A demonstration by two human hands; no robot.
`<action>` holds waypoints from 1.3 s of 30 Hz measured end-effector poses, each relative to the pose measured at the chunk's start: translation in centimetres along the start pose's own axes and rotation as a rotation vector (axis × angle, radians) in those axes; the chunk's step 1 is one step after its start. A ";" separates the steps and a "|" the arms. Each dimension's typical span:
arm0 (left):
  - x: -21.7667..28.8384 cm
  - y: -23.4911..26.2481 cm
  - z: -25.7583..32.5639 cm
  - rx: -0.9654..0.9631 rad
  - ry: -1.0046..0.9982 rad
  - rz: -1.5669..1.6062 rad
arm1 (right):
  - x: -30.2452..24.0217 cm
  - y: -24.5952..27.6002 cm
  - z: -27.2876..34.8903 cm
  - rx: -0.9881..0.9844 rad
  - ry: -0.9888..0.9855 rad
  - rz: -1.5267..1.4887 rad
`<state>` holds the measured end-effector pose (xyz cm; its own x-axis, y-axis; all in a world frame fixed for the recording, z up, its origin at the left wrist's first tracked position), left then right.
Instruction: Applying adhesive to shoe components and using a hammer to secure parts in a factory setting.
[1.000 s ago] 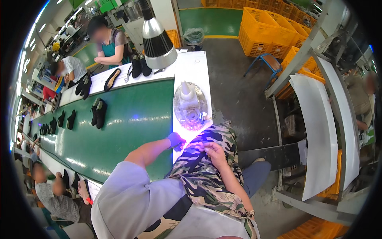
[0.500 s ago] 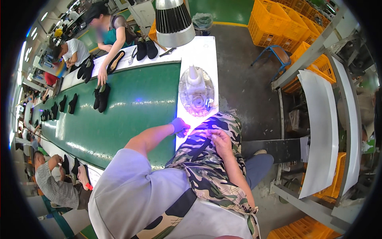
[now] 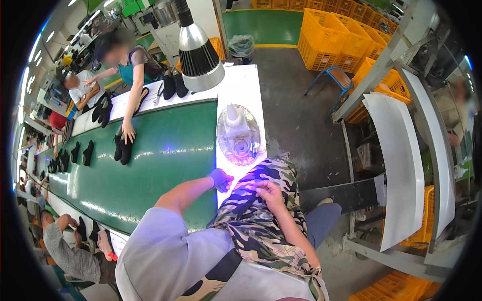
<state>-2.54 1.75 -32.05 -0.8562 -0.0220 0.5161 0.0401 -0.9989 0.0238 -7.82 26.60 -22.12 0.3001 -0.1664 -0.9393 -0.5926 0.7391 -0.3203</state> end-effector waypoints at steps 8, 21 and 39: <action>0.6 -0.3 0.6 -0.021 0.006 -0.013 | 0.7 0.5 0.0 0.090 0.013 -0.017; 0.1 0.1 -0.2 -0.003 0.025 -0.006 | -7.4 0.6 1.3 0.042 0.019 -0.121; -0.2 0.1 -0.4 -0.004 0.033 -0.009 | -16.4 -3.2 3.8 -0.198 0.195 0.014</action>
<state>-2.54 1.61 -32.54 -0.8731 -0.0142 0.4874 0.0301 -0.9992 0.0246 -7.96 29.45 -5.24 0.1525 -0.2935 -0.9437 -0.7364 0.6032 -0.3065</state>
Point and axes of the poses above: each hand's wrist, its own z-axis away from the middle knuckle, its own y-axis out of the back of the hand, x = y × z, the point moved 6 cm from there along -z, towards the middle knuckle, and after that the axes turned 7 degrees about z, right-handed, at the moved point
